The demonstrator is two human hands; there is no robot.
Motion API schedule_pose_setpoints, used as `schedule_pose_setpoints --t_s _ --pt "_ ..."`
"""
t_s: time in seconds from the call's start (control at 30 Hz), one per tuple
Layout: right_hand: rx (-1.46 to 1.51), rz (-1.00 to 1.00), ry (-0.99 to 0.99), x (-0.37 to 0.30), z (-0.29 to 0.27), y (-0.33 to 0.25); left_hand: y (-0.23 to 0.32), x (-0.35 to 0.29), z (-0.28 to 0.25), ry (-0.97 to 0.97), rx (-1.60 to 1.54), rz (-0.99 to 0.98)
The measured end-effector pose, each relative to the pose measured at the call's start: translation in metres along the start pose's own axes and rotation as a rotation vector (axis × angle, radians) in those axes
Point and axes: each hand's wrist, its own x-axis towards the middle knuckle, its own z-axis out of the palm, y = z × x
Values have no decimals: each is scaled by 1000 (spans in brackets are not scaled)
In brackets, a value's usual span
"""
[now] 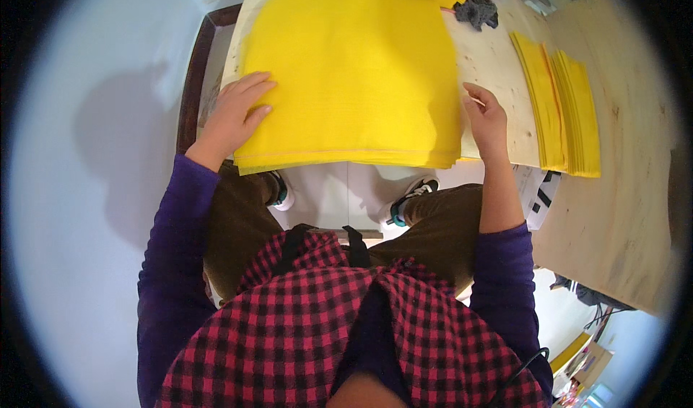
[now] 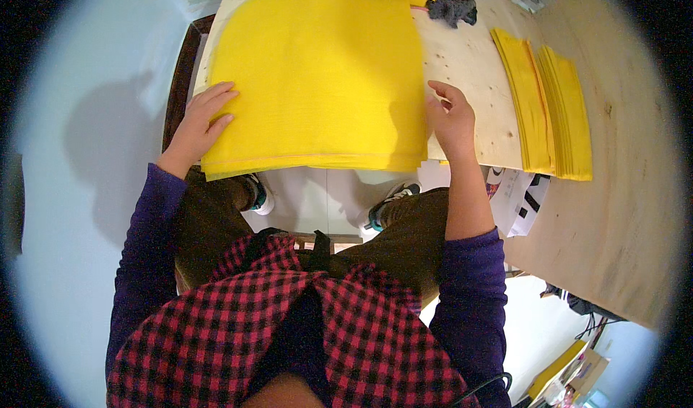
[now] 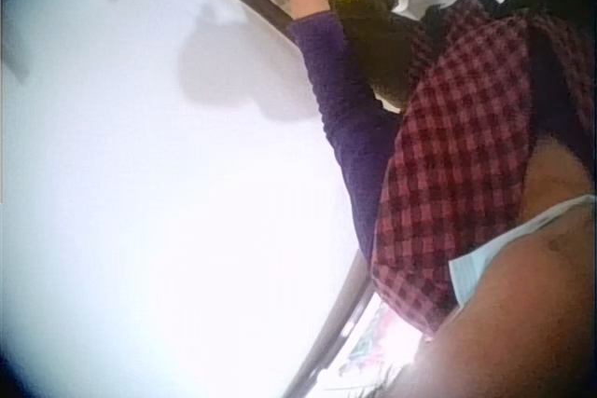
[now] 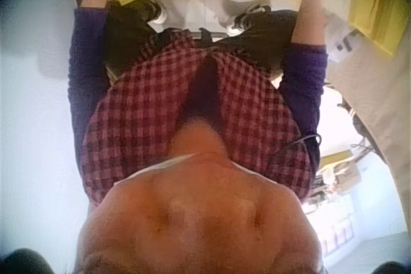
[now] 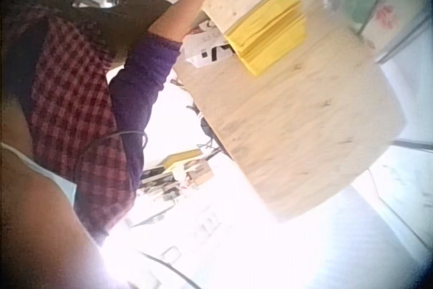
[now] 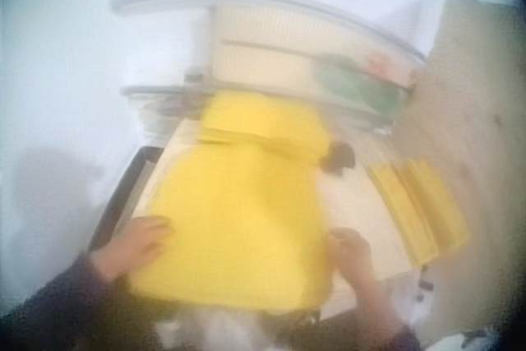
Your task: The person folds multiple yellow fabric sheets on a wooden table, aligning edges and pressing folds flat. They stack the folded pieces and occasionally wipe the surface with a cloth. The person handles the fabric by hand without using tools.
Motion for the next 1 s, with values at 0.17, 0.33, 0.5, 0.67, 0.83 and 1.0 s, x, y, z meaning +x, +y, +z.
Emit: schedule_pose_setpoints --t_s 0.17,0.33,0.5,0.67,0.83,1.0 --pt "129 80 8 -3 -6 0 1 0 1 17 6 14" --pt "-5 -247 -47 -1 0 1 4 1 2 32 -9 27" --pt "-130 -400 -92 1 4 5 6 1 3 49 6 28" --pt "-190 -420 -94 0 6 4 8 0 3 54 -15 21" --pt "-205 -412 -95 -2 7 0 8 -1 3 58 -28 22" --pt "-196 -407 -109 -2 6 -2 6 -3 3 65 -28 19"
